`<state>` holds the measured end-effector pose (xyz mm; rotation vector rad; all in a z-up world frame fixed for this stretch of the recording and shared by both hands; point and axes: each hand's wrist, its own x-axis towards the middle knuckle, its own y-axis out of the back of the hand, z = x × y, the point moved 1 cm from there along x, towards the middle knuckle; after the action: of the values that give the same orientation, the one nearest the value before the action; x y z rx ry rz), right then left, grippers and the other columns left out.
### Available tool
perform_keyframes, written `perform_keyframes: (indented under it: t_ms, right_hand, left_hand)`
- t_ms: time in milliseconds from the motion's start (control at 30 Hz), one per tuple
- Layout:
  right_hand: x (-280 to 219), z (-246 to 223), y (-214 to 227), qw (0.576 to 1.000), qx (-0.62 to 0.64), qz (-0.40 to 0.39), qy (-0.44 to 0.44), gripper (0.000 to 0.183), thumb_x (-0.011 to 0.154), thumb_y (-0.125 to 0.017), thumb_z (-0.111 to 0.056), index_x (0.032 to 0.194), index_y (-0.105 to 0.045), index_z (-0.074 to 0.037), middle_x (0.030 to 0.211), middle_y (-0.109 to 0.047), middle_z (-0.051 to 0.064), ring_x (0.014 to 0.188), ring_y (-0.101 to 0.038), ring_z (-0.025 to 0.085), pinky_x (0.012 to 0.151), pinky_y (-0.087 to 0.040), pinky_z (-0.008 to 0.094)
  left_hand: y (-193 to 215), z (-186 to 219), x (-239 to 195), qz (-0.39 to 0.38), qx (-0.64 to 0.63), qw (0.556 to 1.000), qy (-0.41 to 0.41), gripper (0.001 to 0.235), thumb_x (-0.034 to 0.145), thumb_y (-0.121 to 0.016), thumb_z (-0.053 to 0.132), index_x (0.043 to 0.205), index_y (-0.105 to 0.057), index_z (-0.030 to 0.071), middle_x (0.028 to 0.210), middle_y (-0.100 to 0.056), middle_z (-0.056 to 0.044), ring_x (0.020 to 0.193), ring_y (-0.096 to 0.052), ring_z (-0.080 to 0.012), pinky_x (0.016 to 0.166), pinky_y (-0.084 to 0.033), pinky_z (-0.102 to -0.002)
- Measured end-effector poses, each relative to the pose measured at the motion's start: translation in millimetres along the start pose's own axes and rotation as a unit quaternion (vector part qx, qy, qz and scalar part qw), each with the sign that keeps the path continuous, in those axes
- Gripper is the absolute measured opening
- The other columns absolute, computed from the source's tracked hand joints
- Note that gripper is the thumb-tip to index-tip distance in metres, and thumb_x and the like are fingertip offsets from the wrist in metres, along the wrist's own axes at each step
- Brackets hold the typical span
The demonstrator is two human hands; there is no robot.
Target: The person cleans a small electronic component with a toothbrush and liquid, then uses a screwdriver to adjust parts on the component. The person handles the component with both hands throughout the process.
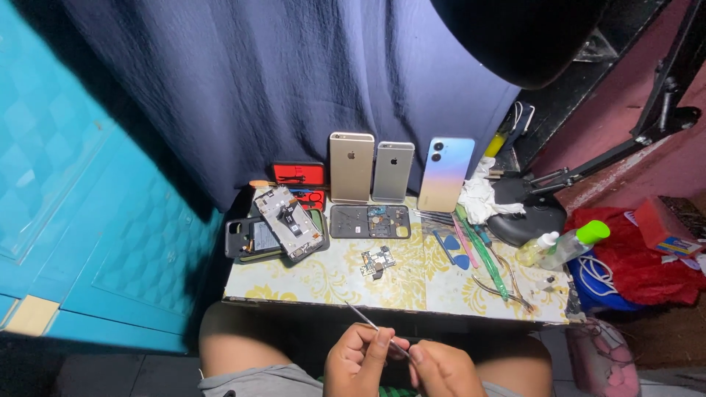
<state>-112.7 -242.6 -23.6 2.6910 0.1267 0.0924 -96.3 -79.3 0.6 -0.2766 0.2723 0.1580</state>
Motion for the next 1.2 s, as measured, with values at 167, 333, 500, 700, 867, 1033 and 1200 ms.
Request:
perform_keyframes:
  t_ms: [167,333,500,700,867,1033,1200]
  right_hand:
    - [-7.9,8.2,-9.3,0.943,0.299,-0.003,-0.148,0.049,0.105,-0.052,-0.027,0.062,-0.054,-0.002,0.054,-0.052,0.011,0.049,-0.046,0.018,0.051,-0.036,0.030]
    - [-5.5,-11.8,-5.1,0.988,0.122,0.081,-0.056,0.051,0.099,-0.049,-0.033,0.057,-0.062,-0.008,0.054,-0.060,0.005,0.050,-0.056,0.015,0.056,-0.045,0.029]
    - [12.8,-43.3,-15.4,0.926,0.086,0.212,0.299,0.022,0.098,-0.064,-0.029,0.095,-0.065,-0.007,0.076,-0.066,0.008,0.062,-0.062,0.018,0.080,-0.066,0.033]
    - [29.3,-51.1,9.4,0.896,-0.063,0.119,0.423,0.037,0.107,-0.044,-0.028,0.092,-0.067,-0.004,0.076,-0.063,0.009,0.063,-0.059,0.021,0.063,-0.051,0.033]
    - [41.8,-37.9,21.3,0.916,-0.104,0.059,0.384,0.025,0.104,-0.050,-0.023,0.107,-0.065,-0.004,0.093,-0.071,0.009,0.075,-0.066,0.023,0.073,-0.052,0.034]
    - [60.6,-36.1,27.1,0.952,-0.028,0.079,0.293,0.015,0.096,-0.065,-0.018,0.099,-0.070,-0.005,0.091,-0.075,0.008,0.082,-0.070,0.020,0.077,-0.056,0.028]
    - [85.3,-35.9,31.6,0.958,-0.044,0.093,0.267,0.008,0.092,-0.070,-0.009,0.096,-0.074,-0.004,0.090,-0.077,0.010,0.083,-0.076,0.021,0.079,-0.062,0.029]
  left_hand:
    - [3.7,13.0,17.2,-0.039,0.020,0.999,0.018,0.023,0.088,-0.073,0.022,0.086,-0.077,-0.001,0.083,-0.089,-0.015,0.061,-0.075,-0.0157,0.064,-0.059,-0.025]
    - [6.8,12.3,27.0,-0.091,-0.055,0.994,-0.018,0.022,0.092,-0.071,0.018,0.088,-0.074,-0.004,0.087,-0.083,-0.022,0.061,-0.071,-0.0191,0.065,-0.060,-0.027]
    - [-6.6,17.5,21.6,-0.148,-0.033,0.987,0.048,0.018,0.092,-0.073,0.013,0.091,-0.076,-0.005,0.082,-0.082,-0.019,0.063,-0.068,-0.0148,0.067,-0.059,-0.026]
    - [-1.3,34.4,24.8,-0.196,0.034,0.980,0.020,0.021,0.092,-0.072,0.020,0.088,-0.077,0.000,0.084,-0.083,-0.012,0.080,-0.077,-0.0148,0.084,-0.062,-0.028]
    - [1.0,19.3,49.2,-0.182,0.018,0.981,0.072,0.020,0.094,-0.073,0.015,0.078,-0.073,0.001,0.079,-0.078,-0.011,0.076,-0.067,-0.0138,0.080,-0.054,-0.027]
    - [-11.1,35.0,63.8,-0.172,0.060,0.981,0.062,0.023,0.094,-0.074,0.019,0.076,-0.073,0.004,0.076,-0.077,-0.008,0.067,-0.060,-0.0093,0.072,-0.050,-0.023]
    - [-14.7,55.0,81.8,-0.165,0.256,0.952,-0.003,0.032,0.096,-0.068,0.039,0.075,-0.076,0.017,0.050,-0.053,0.001,0.051,-0.047,-0.0082,0.056,-0.039,-0.026]
